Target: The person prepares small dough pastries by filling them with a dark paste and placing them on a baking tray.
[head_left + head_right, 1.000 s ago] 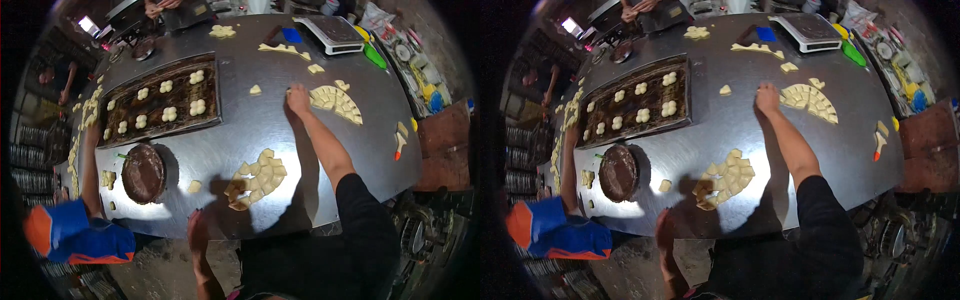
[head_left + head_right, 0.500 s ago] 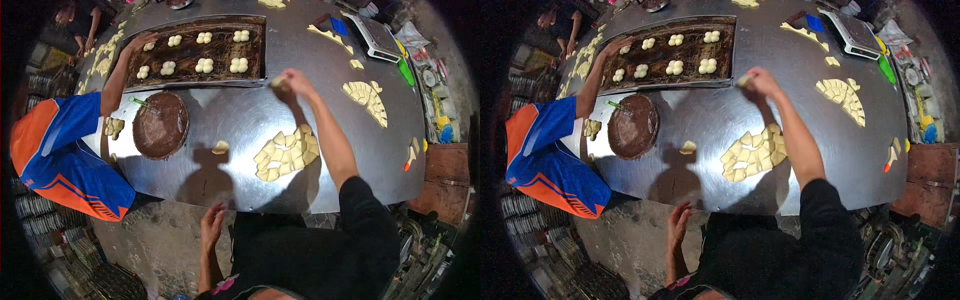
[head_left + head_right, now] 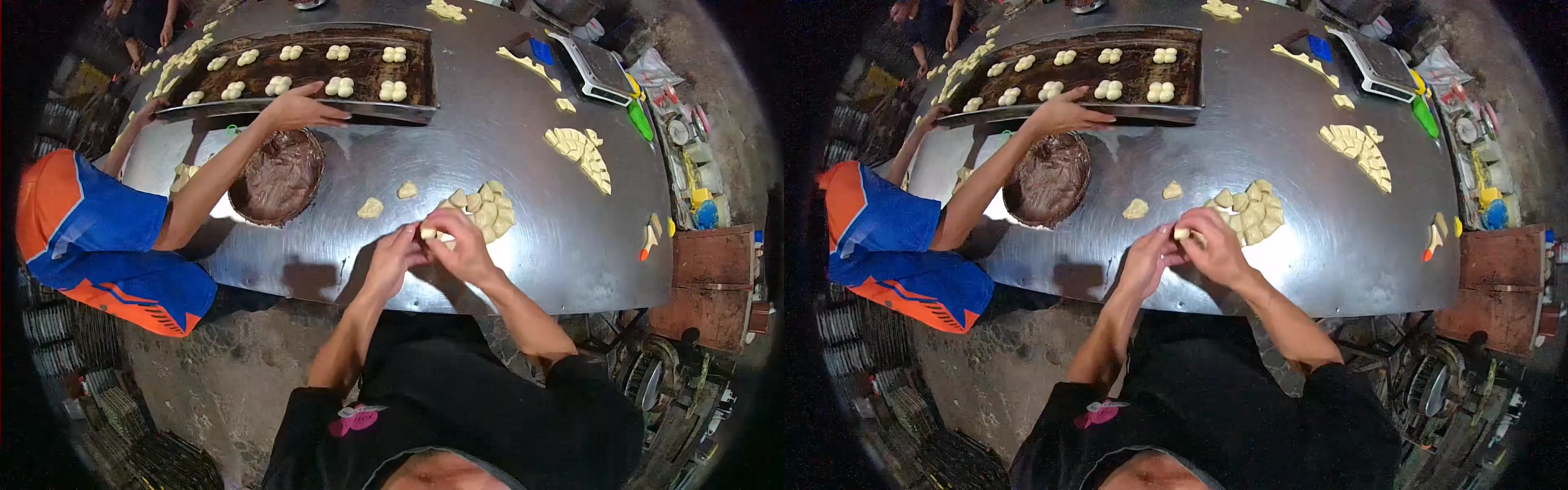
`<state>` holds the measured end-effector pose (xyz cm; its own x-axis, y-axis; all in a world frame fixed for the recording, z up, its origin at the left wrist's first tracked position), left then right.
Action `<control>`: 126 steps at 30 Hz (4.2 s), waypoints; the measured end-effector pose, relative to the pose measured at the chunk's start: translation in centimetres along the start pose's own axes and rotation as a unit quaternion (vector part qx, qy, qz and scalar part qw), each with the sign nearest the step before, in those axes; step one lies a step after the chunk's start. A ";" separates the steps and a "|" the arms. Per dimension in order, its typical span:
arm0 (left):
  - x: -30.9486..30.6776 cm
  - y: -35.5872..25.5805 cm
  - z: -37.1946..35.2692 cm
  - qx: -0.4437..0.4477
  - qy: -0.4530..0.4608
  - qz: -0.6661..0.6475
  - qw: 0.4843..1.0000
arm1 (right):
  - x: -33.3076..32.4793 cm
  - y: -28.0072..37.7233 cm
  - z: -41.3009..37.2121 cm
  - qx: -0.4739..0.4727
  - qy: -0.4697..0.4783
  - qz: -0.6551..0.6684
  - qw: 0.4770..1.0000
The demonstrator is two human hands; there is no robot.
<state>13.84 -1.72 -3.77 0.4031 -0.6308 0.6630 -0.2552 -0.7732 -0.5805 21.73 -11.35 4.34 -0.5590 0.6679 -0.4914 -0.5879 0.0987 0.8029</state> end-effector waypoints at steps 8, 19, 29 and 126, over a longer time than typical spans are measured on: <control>4.4 -1.7 -2.4 0.197 -0.128 0.312 0.921 | -3.7 1.1 -2.8 0.183 -0.036 0.229 0.955; 7.2 1.8 -4.2 0.197 -0.145 0.389 0.888 | -4.7 -2.6 -5.7 0.212 0.094 0.229 0.945; 3.3 -2.1 -5.5 0.203 -0.099 0.119 0.967 | -0.6 -1.6 -3.5 0.276 0.040 0.494 0.824; 2.5 6.1 -0.4 -0.128 0.065 0.050 0.988 | -2.1 -0.7 -7.6 0.043 -0.039 -0.212 0.976</control>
<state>12.94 -7.98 -5.47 0.2520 -0.6950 0.6734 -0.5087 -0.6871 -0.5188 18.83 -18.43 2.24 -0.2276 0.6076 -0.7610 -0.7038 0.4374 0.5597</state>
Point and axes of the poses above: each hand's wrist, its own z-axis towards the middle knuckle, its own x-axis out of the palm, y = z × x, the point moved 7 cm from there along z, towards the middle knuckle, and after that the axes turned 5 degrees about -x, right-handed, at the moved point
